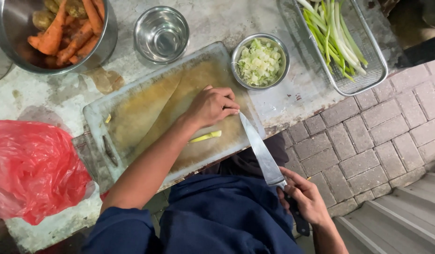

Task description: Slicing a clove of garlic into thin pieces on a cutting board using a kitchen knife.

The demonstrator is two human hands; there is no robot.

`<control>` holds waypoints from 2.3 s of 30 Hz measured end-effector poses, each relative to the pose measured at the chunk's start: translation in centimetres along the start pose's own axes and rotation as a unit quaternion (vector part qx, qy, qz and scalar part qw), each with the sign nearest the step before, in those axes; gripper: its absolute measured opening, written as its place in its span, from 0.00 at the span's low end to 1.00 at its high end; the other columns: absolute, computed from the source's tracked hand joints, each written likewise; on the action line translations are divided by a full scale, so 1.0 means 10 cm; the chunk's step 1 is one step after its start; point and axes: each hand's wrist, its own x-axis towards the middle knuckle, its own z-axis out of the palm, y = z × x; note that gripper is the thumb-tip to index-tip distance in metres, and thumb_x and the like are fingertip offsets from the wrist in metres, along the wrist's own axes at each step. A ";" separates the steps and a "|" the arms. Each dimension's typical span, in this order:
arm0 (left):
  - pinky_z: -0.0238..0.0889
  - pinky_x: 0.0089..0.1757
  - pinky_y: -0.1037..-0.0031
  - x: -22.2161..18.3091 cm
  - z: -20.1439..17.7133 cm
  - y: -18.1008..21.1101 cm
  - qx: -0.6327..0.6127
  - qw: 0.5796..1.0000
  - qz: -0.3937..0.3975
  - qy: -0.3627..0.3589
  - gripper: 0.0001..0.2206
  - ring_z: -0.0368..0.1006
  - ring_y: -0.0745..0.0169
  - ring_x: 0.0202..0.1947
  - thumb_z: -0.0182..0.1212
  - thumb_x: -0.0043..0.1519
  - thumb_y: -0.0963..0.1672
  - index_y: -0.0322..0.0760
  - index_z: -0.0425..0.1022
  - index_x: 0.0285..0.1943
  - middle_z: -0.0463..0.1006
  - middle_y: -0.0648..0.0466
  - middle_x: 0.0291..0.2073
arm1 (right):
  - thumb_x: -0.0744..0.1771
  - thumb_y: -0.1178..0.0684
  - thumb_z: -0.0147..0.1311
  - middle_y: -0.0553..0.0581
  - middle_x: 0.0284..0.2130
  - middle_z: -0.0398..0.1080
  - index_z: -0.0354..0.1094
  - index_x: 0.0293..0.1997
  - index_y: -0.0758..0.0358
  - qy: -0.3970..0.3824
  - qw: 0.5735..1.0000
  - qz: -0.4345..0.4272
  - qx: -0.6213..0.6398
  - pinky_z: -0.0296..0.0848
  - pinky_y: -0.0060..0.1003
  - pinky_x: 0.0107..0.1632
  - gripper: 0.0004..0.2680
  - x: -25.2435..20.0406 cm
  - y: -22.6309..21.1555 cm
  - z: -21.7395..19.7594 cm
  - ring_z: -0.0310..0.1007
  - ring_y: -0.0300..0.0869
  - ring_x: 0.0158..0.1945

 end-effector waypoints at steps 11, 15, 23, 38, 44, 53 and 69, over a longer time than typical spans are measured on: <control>0.53 0.42 0.69 0.04 -0.06 0.06 -0.018 1.000 0.004 0.003 0.05 0.73 0.69 0.32 0.70 0.56 0.47 0.52 0.85 0.39 0.78 0.69 0.36 | 0.66 0.59 0.46 0.61 0.21 0.65 0.59 0.64 0.70 -0.045 0.997 -0.051 0.023 0.66 0.31 0.17 0.18 0.12 -0.03 0.09 0.62 0.42 0.15; 0.55 0.43 0.65 0.22 -0.17 0.16 -0.044 0.997 0.051 0.033 0.04 0.73 0.68 0.30 0.71 0.56 0.46 0.49 0.85 0.37 0.78 0.66 0.35 | 0.66 0.60 0.46 0.62 0.22 0.66 0.57 0.65 0.69 -0.031 0.995 -0.087 0.025 0.67 0.31 0.23 0.18 0.09 -0.07 0.00 0.65 0.41 0.17; 0.57 0.44 0.61 0.97 -0.42 0.17 -0.027 0.994 0.067 0.085 0.04 0.73 0.65 0.32 0.68 0.57 0.46 0.46 0.85 0.36 0.78 0.64 0.32 | 0.67 0.61 0.43 0.61 0.21 0.66 0.56 0.66 0.68 0.033 0.986 -0.144 -0.073 0.67 0.33 0.21 0.18 0.22 -0.52 -0.03 0.63 0.41 0.16; 0.60 0.41 0.58 0.42 -0.71 0.31 0.080 0.990 0.106 0.039 0.08 0.70 0.60 0.28 0.64 0.62 0.47 0.42 0.83 0.35 0.76 0.61 0.28 | 0.67 0.58 0.43 0.58 0.22 0.69 0.55 0.67 0.68 0.073 0.971 -0.174 -0.146 0.68 0.31 0.21 0.19 0.03 -0.58 -0.08 0.65 0.39 0.16; 0.63 0.32 0.64 -0.60 -0.59 0.41 0.044 0.994 0.096 0.037 0.04 0.71 0.55 0.31 0.68 0.59 0.43 0.40 0.79 0.33 0.74 0.56 0.30 | 0.66 0.57 0.50 0.52 0.27 0.71 0.60 0.68 0.56 0.099 0.828 -0.213 -0.509 0.70 0.36 0.34 0.20 -0.03 -0.39 0.27 0.69 0.41 0.24; 0.63 0.34 0.70 -0.99 -0.22 0.57 0.105 0.964 0.133 0.206 0.04 0.69 0.56 0.30 0.65 0.61 0.38 0.34 0.74 0.37 0.71 0.51 0.32 | 0.66 0.56 0.49 0.48 0.24 0.58 0.58 0.69 0.47 0.038 0.800 -0.201 -0.563 0.67 0.39 0.25 0.21 0.02 -0.14 0.61 0.58 0.46 0.19; 0.50 0.40 0.74 -0.81 -0.23 0.51 0.210 0.930 0.091 0.286 0.07 0.70 0.66 0.33 0.61 0.64 0.41 0.40 0.73 0.31 0.75 0.60 0.29 | 0.65 0.55 0.51 0.47 0.23 0.57 0.59 0.67 0.46 0.046 0.749 -0.214 -0.625 0.66 0.42 0.17 0.21 0.00 -0.26 0.74 0.57 0.48 0.16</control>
